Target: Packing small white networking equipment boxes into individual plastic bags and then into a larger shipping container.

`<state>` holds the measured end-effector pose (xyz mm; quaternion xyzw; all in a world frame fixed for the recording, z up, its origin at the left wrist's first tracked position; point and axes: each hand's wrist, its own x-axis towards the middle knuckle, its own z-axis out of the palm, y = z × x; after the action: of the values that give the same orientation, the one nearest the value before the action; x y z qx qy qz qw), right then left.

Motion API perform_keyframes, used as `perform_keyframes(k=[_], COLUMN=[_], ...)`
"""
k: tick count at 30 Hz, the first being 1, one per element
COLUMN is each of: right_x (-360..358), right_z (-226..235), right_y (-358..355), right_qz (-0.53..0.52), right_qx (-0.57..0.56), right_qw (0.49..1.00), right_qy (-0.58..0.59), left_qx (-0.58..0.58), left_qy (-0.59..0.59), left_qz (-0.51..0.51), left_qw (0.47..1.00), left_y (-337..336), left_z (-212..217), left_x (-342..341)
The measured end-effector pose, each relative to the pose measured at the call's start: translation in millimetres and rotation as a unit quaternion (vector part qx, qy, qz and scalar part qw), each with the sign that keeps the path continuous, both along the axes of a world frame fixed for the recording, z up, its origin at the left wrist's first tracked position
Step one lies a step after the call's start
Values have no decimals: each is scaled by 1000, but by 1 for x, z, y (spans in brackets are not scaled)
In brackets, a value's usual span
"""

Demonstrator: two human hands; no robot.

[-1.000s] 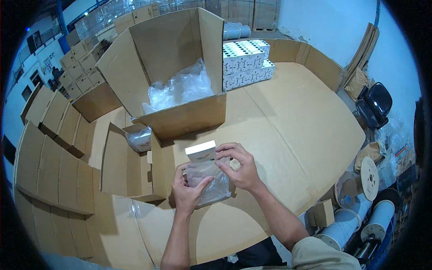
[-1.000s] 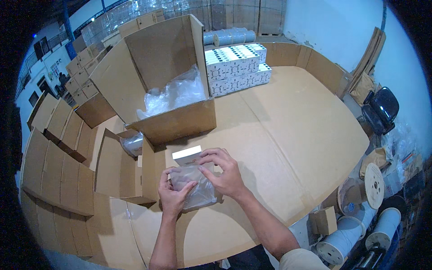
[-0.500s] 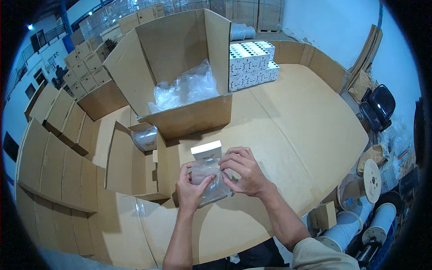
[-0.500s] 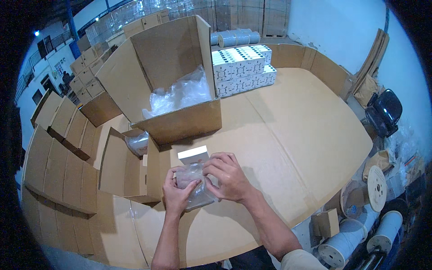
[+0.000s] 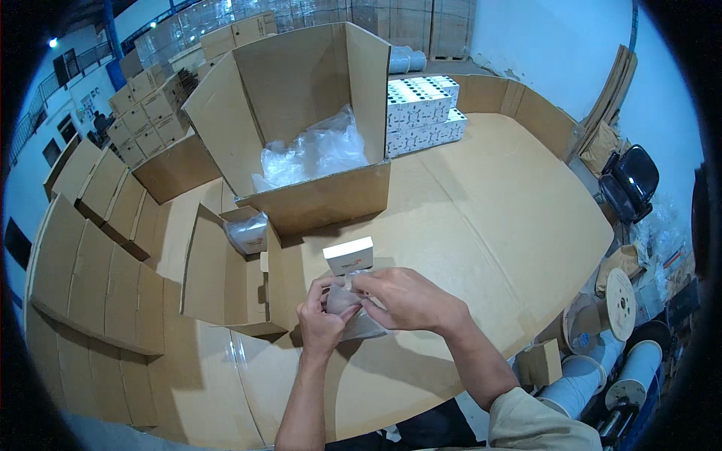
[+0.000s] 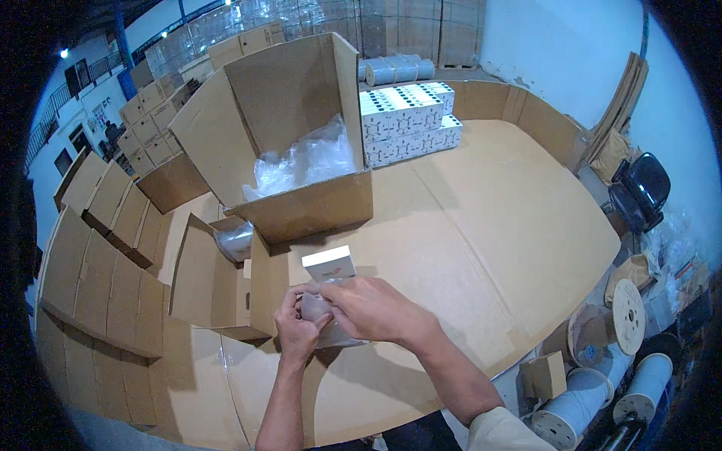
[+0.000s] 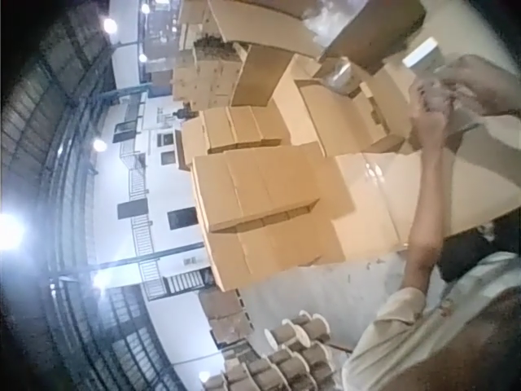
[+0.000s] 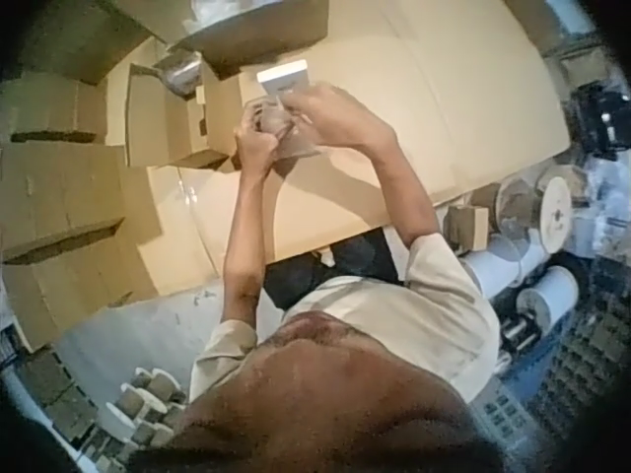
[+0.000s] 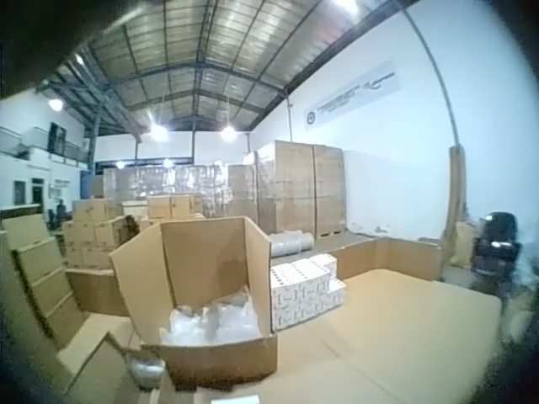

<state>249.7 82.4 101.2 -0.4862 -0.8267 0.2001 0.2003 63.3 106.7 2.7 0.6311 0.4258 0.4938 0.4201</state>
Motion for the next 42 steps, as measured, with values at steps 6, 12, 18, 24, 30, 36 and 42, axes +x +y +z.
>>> perform_keyframes(k=[6, 12, 18, 24, 30, 36, 42], right_x=[7, 8, 17, 39, 34, 29, 44], right_z=[-4, -6, -27, -63, -77, -92, -88], right_y=[2, 6, 25, 45, 50, 62, 59], right_qz=[43, 64, -93, -193, -115, -112, -124], right_qx=[52, 99, 215, 98, 25, -67, -59], right_qw=[996, 991, 936, 872, 937, 902, 904], right_qy=[50, 65, 263, 438, 329, 412, 404], left_qx=[-66, -71, -110, -103, -104, -109, -99], left_qy=[5, 11, 68, 69, 79, 61, 76], left_qz=[-34, -73, -30, -28, -19, -22, -21], left_qw=[997, 995, 991, 992, 991, 992, 992], left_y=[-6, -2, 0, 4, 8, 9, 9], left_z=[20, 7, 12, 7, 9, 8, 11], left_x=[3, -4, -4, -4, -7, -6, -6])
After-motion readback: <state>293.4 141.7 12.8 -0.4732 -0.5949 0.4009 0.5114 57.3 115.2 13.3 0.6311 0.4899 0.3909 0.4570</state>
